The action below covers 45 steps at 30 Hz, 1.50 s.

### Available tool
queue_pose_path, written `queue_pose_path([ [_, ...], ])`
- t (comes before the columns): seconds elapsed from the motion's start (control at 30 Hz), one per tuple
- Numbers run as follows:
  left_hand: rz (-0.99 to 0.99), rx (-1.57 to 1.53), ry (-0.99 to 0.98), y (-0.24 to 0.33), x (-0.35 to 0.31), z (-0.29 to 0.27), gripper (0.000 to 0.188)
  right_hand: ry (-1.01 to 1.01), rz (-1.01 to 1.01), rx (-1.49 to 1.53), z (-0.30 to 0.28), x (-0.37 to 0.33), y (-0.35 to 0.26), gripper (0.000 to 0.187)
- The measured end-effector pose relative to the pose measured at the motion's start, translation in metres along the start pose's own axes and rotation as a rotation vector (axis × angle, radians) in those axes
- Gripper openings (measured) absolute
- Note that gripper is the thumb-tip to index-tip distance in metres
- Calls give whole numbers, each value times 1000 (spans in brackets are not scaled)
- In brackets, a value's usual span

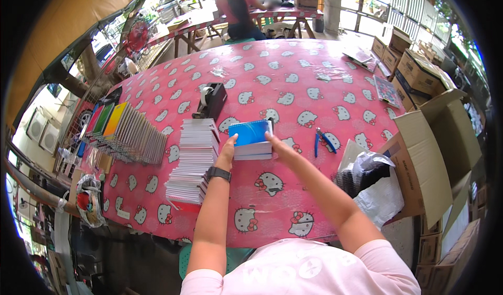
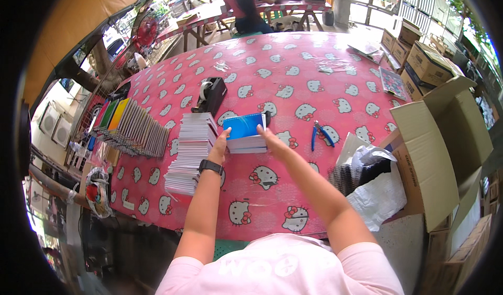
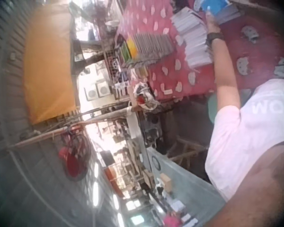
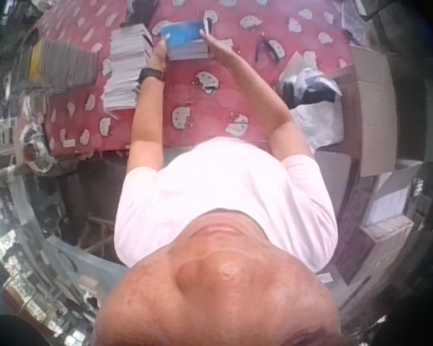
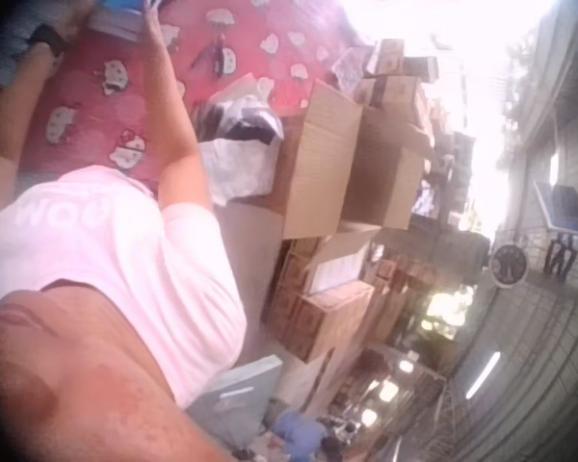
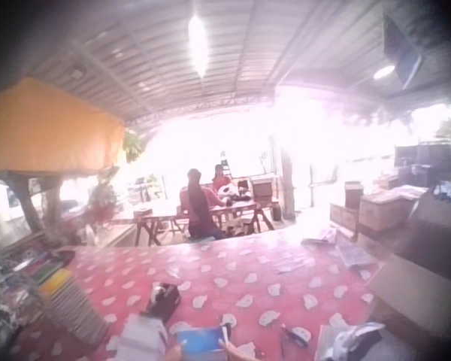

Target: The person unpacks red and blue spiral-bound notebooks from a cardboard box, separates them by color, and stacks them on a pink Hello Kitty tablecloth. The person also handles a plastic bag and a black object on the table.

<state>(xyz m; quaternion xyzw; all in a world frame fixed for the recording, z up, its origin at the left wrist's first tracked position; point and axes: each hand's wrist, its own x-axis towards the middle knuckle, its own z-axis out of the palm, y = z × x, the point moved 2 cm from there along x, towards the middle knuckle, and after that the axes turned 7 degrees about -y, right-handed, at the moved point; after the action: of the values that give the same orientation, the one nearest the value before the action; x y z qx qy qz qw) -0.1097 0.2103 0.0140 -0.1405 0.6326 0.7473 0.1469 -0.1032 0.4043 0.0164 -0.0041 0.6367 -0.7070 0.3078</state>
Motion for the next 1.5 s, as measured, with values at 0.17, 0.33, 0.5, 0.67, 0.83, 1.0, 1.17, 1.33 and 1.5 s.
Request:
queue_pose_path([
  [0.17, 193, 120, 49, 9, 21, 29, 69, 291, -97, -102, -20, -16, 5, 96],
  [0.33, 795, 280, 621, 38, -10, -8, 62, -181, -353, -230, 6, -181, -18, 57],
  [0.5, 1268, 387, 413, 127, -97, 163, 62, -361, -555, -583, -28, -408, -37, 54],
  [0.67, 1506, 241, -69, 168, -176, 312, 49, -206, -965, -408, -95, -577, -68, 46],
  [0.83, 1598, 624, -584, 161, -225, 500, 29, 1347, -772, -1077, -207, -626, -64, 28],
  [1.0, 712, 1264, -1435, 87, -207, 648, 60, 1173, -871, -1250, -264, -569, -30, 22],
  [1.17, 146, 1555, -1471, 5, -184, 707, 79, 1265, -1002, -1137, -277, -558, -13, 22],
  [1.33, -534, 1296, -1728, -52, -154, 725, 78, 1105, -997, -1126, -283, -558, -7, 19],
  [1.5, -757, 1339, -1994, -75, -157, 734, 57, 1017, -1010, -1182, -293, -562, 0, 18],
])
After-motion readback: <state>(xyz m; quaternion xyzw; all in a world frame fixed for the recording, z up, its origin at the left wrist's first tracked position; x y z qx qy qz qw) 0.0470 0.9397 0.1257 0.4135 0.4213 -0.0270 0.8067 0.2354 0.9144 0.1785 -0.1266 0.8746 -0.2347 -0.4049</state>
